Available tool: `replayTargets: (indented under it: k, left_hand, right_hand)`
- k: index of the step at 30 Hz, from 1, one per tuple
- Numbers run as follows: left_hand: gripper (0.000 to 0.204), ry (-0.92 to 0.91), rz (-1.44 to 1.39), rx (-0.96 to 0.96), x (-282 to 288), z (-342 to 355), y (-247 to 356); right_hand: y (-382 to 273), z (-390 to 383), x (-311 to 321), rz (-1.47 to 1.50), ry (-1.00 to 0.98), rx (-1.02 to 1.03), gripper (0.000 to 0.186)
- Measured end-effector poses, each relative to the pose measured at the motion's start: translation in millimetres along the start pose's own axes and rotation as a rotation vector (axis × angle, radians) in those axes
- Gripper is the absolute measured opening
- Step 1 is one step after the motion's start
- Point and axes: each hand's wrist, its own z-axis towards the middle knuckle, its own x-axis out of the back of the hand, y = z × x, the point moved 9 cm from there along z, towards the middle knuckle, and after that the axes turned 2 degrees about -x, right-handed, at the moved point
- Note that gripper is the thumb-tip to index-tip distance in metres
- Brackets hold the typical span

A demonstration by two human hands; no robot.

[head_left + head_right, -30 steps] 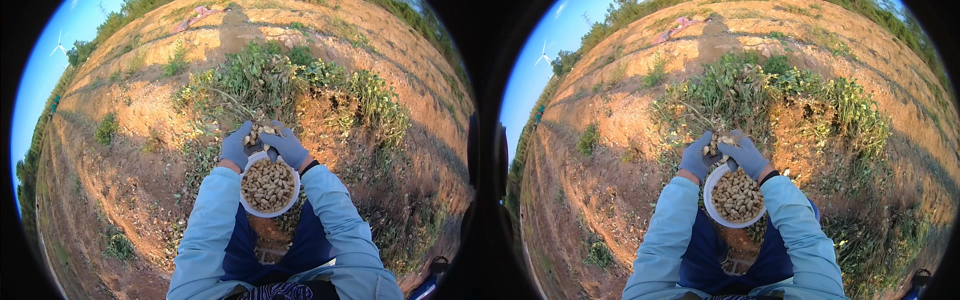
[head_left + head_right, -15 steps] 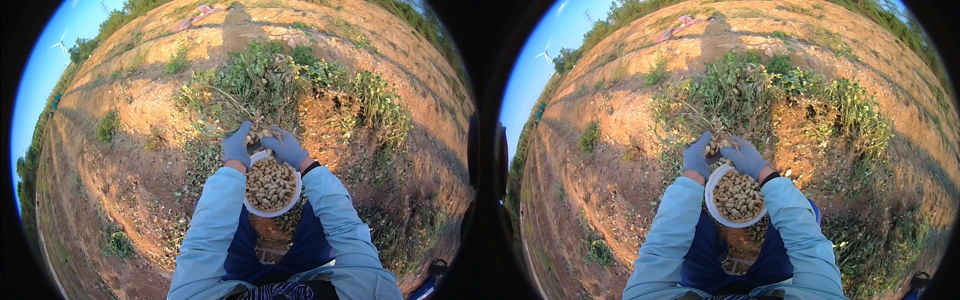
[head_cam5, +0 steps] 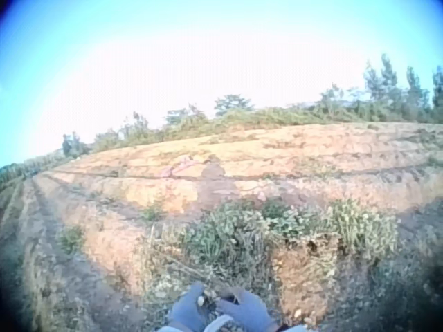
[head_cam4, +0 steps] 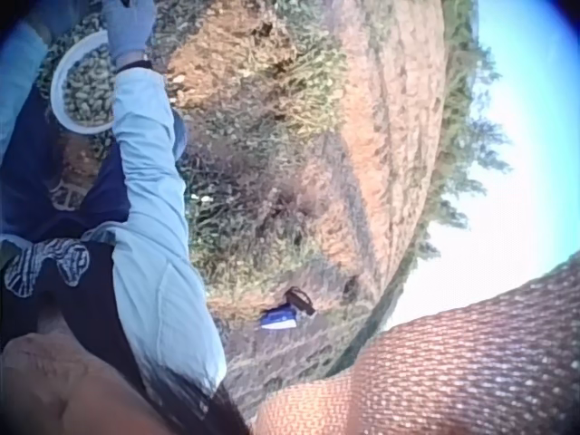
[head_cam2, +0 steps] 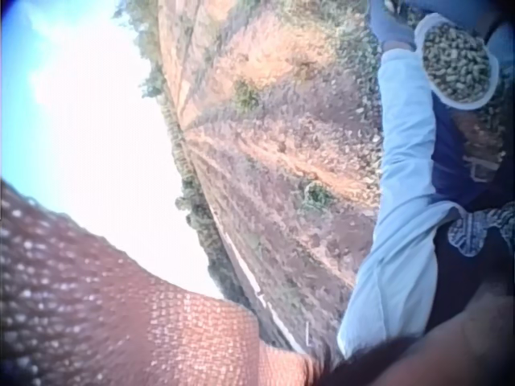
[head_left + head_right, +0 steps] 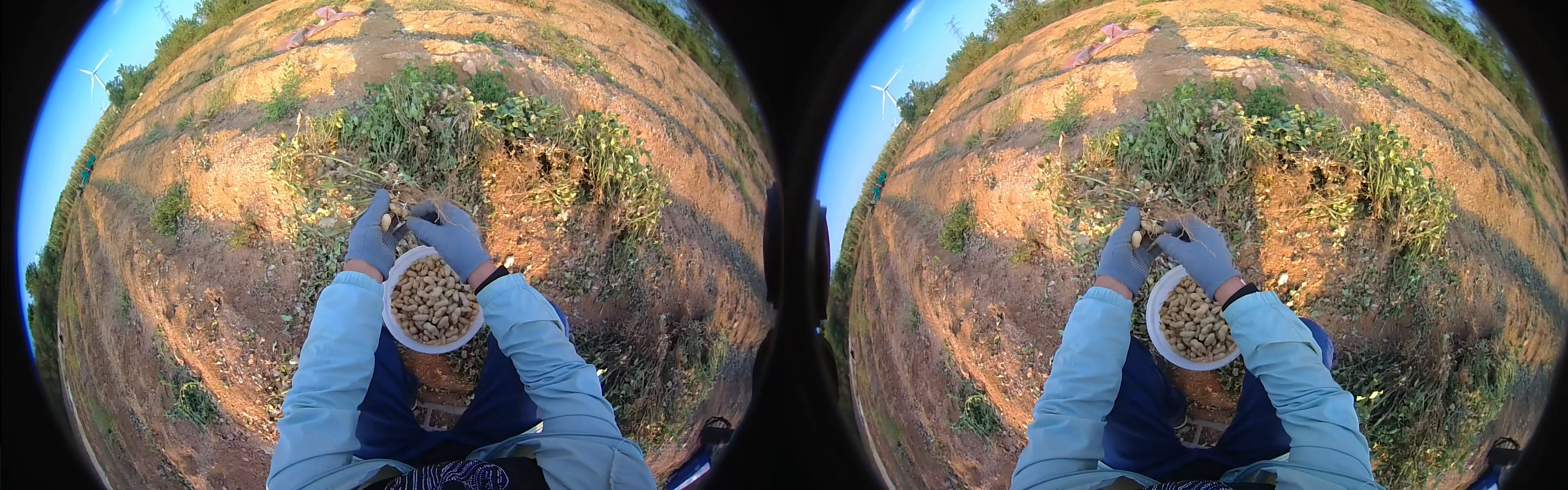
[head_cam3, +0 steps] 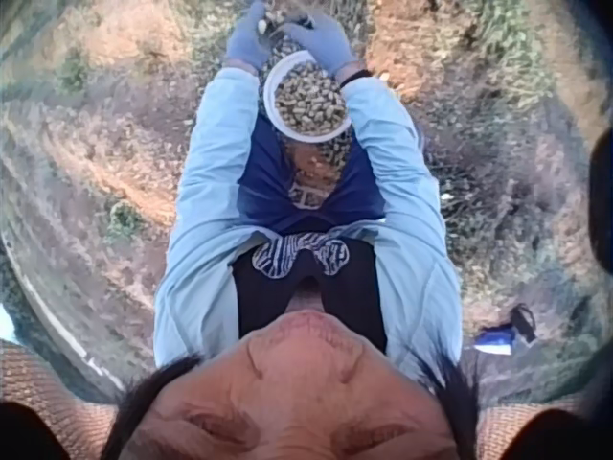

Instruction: The person sits on the ground in a field and repeatedly pulls peanuts from uprooted peanut plants, placing them into a white bowl held between their legs. The person discards the plant stems and continues collecting peanuts until the bowl is nearly full.

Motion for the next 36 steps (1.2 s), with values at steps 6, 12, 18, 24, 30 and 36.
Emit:
replayTargets:
  k: [6, 12, 18, 24, 30, 36]
  left_hand:
    - [0.032, -0.006, 0.021, 0.023, 3, 9, -19]
    - [0.034, -0.044, 0.098, 0.023, -7, -6, -12]
    - [0.032, -0.046, 0.047, 0.106, -7, -12, -17]
    - [0.023, -0.047, 0.023, 0.089, -4, -4, -21]
    - [0.022, -0.044, 0.163, 0.053, -5, -3, -18]
    - [0.026, -0.023, 0.019, 0.095, 1, -3, -17]
  right_hand:
    - [19, 6, -6, 0.010, 0.210, -0.098, 0.042]
    - [24, 6, -17, 0.551, 0.075, -0.131, 0.040]
    - [20, 1, -14, 0.345, 0.048, -0.165, 0.040]
    - [27, 12, -22, 0.313, -0.027, -0.151, 0.040]
    - [17, 4, -20, 0.472, -0.019, -0.182, 0.035]
    - [-8, 0, -13, 0.464, -0.249, -0.093, 0.018]
